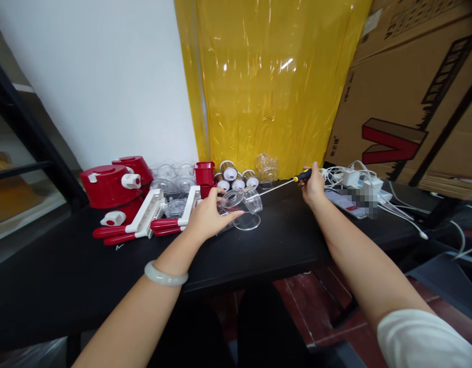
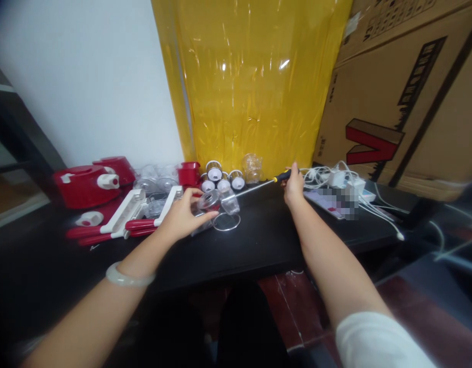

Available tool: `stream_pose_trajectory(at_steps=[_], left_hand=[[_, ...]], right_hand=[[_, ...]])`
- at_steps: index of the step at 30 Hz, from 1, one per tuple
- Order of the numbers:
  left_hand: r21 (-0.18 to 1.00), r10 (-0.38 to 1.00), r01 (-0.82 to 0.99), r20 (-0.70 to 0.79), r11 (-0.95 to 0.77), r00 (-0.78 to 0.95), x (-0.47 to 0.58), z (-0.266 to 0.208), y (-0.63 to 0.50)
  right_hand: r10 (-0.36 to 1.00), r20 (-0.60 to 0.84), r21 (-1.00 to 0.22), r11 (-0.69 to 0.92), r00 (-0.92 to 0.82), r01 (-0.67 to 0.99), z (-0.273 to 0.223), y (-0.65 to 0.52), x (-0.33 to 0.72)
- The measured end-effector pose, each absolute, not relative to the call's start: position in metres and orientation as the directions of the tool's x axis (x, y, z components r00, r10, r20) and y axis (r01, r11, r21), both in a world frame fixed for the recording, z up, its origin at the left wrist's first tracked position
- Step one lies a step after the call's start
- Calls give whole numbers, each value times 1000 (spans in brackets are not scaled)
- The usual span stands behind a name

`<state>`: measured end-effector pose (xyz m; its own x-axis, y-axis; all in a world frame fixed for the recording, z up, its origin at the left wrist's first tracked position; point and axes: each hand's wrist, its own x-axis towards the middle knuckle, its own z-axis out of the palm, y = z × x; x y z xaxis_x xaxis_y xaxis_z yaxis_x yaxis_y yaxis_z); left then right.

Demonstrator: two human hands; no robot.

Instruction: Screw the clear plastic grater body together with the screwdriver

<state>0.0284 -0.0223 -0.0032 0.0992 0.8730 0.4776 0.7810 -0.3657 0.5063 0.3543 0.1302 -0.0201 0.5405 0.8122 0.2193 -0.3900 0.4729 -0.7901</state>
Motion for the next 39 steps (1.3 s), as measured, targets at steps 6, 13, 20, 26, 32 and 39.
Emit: stream_pose_trajectory(at_steps=[6,13,20,26,32,39], left_hand=[[515,873,732,430,-447,231,21,1,-25],[491,822,667,427,-560,376,-1,-2,-32],[628,885,663,450,-407,117,-6,-17,-62],[878,922,445,306,-178,-236,23,-37,-93],[888,917,419,312,-189,-247,30,-49,-90],[851,881,481,378,-211,-283,22,-55,-83]], right_hand=[[785,211,-726,525,583,-445,-15,129,353],[778,172,-691,532,604,-489,-11,124,352],[793,112,-719,480,599,-503,-14,127,350],[744,147,-767,501,652,-400,-21,134,350],[736,172,-836,460,654,-298,-25,132,357],[703,228,-825,507,673,-251,-24,138,355]])
